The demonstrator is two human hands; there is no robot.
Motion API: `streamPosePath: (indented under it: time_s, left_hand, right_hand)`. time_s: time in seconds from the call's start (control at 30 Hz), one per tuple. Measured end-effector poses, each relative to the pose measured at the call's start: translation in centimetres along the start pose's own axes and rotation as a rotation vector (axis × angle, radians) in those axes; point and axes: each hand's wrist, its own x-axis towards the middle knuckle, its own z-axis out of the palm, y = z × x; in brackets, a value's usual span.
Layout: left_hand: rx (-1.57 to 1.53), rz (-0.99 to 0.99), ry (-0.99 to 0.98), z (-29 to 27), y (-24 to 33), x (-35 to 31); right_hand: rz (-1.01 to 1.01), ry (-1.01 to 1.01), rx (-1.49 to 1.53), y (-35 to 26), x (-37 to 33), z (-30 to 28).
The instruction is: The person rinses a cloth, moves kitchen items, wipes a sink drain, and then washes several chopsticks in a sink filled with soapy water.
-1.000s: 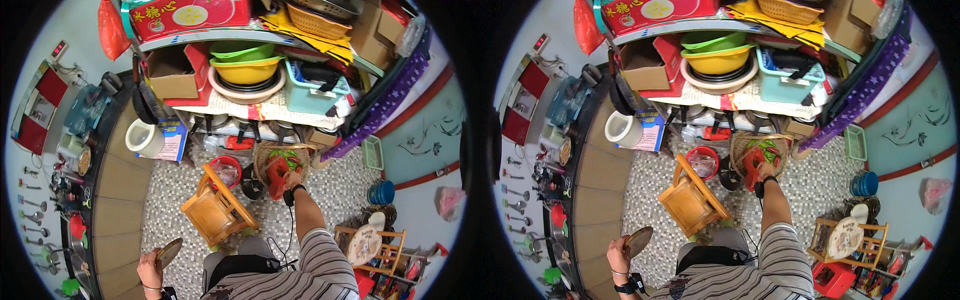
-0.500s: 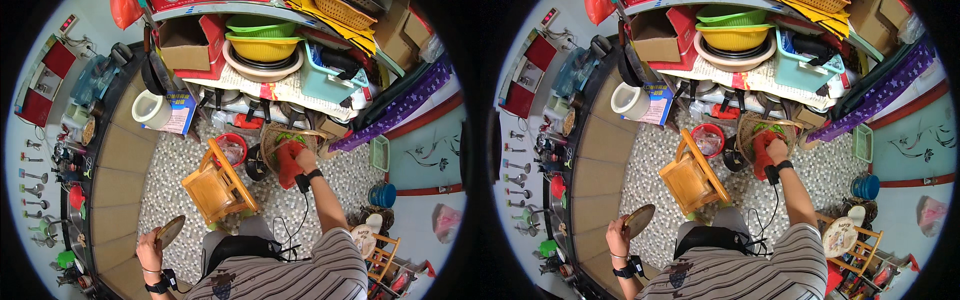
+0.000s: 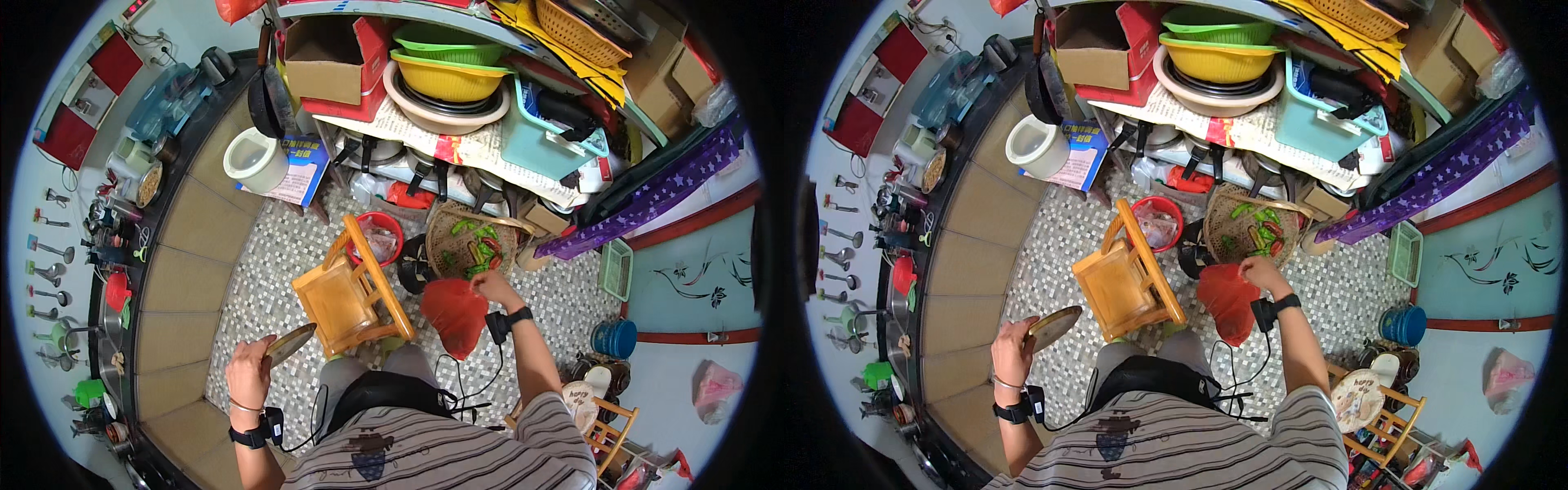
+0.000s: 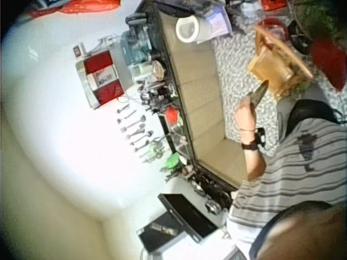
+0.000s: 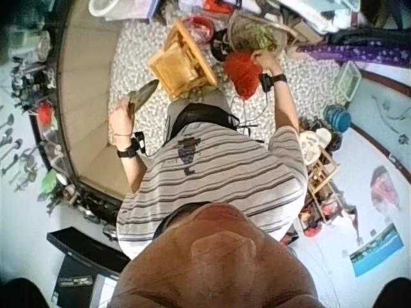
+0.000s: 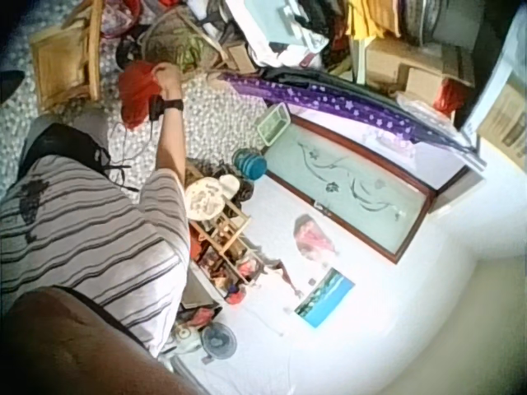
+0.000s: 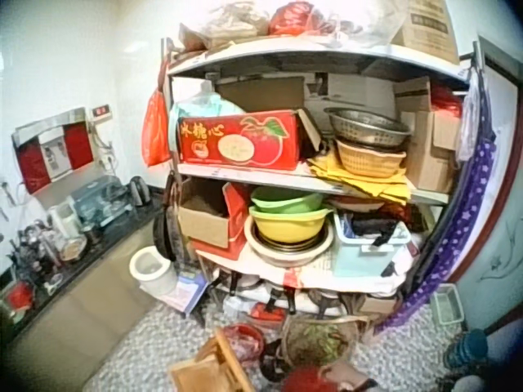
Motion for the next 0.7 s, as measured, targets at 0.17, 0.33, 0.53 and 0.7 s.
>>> streamPosePath:
  time_s: [0.17, 0.33, 0.53, 0.7]
  left_hand:
    - [-0.027, -0.061, 0.010, -0.5, -0.4, -1.5]
    - [0.025, -0.151, 0.006, -0.9, -1.5, -2.9]
    - [0.040, -0.174, -0.002, -1.0, -2.8, -3.7]
    - [0.001, -0.151, 0.016, -0.2, -4.2, -3.9]
  right_hand:
    - [-0.032, -0.295, -0.311, 4.6, 2.8, 7.9]
    - [0.270, -0.438, -0.670, 10.8, 1.7, 12.5]
    - [0.299, 0.003, -0.462, 15.5, 0.5, 13.9]
    - [0.017, -0.116, -0.505, 14.0, 0.9, 13.8]
